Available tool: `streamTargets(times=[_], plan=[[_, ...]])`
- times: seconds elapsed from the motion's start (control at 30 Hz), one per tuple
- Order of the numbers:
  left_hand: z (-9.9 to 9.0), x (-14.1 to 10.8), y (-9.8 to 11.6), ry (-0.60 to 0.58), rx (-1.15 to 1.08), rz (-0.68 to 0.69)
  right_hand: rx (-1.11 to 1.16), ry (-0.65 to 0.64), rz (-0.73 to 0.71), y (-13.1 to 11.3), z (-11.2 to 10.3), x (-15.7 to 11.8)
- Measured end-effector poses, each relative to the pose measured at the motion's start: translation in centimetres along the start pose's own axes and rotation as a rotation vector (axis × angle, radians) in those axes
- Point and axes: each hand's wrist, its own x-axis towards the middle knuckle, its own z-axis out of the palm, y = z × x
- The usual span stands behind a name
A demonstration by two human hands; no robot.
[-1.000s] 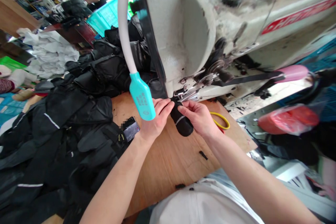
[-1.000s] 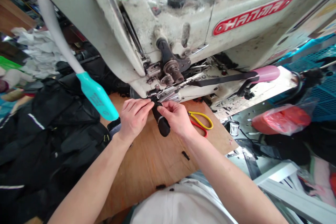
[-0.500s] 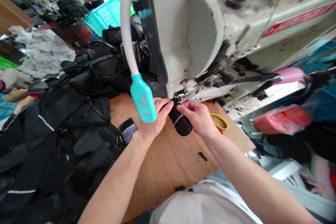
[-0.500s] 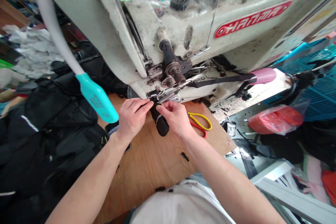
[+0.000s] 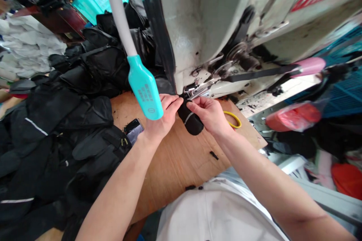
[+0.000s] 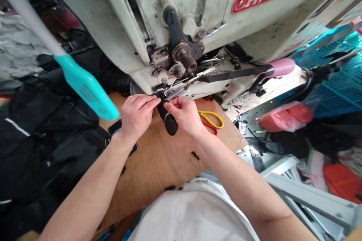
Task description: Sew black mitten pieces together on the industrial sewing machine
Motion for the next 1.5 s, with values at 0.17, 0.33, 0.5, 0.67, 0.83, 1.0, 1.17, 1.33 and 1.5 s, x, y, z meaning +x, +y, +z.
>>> streamTargets(times=[0.17, 0.33, 0.5, 0.67, 0.83, 1.0, 1.17, 1.33, 1.5], plan=[[-0.7, -0.6, -1.0, -0.062, 0.057, 0.064, -0.006, 0.013, 0.032, -0.1, 0.0, 0.1], [-2.6, -1.9, -3.5, -0.17, 0.138, 0.189, 0.0, -0.024, 0.111, -0.8, 0.0, -0.5], [-4.7, -1.6, -2.2, -0.236, 0.152, 0.272, -0.079, -0.028, 0.028, -0.6, -0.1, -1.2], [-5.0, -0.2, 3.6, -0.333, 0.222, 0.147, -0.121, -0.041, -0.003, 0.1, -0.2, -1.5], [-3.6, 1.0, 8.7, -0.373, 0.268, -0.189, 0.025, -0.072, -0.013, -0.2, 0.2, -2.1], [-2.2, 1.8, 10.6, -0.322, 0.281, -0.383, 0.171, -0.117, 0.017, -0.3, 0.1, -2.4], [-1.4, 2.5, 10.9, -0.302, 0.297, -0.443, 0.186, -0.101, 0.038, -0.2, -0.4, -1.3], [-1.0, 1.4, 11.3, -0.269, 0.199, -0.497, 0.207, -0.087, 0.035, 0.3, -0.7, -0.8], [-1.0, -0.3, 11.4, -0.142, 0.121, -0.52, 0.127, -0.057, -0.017, 1.6, -0.7, -1.8]])
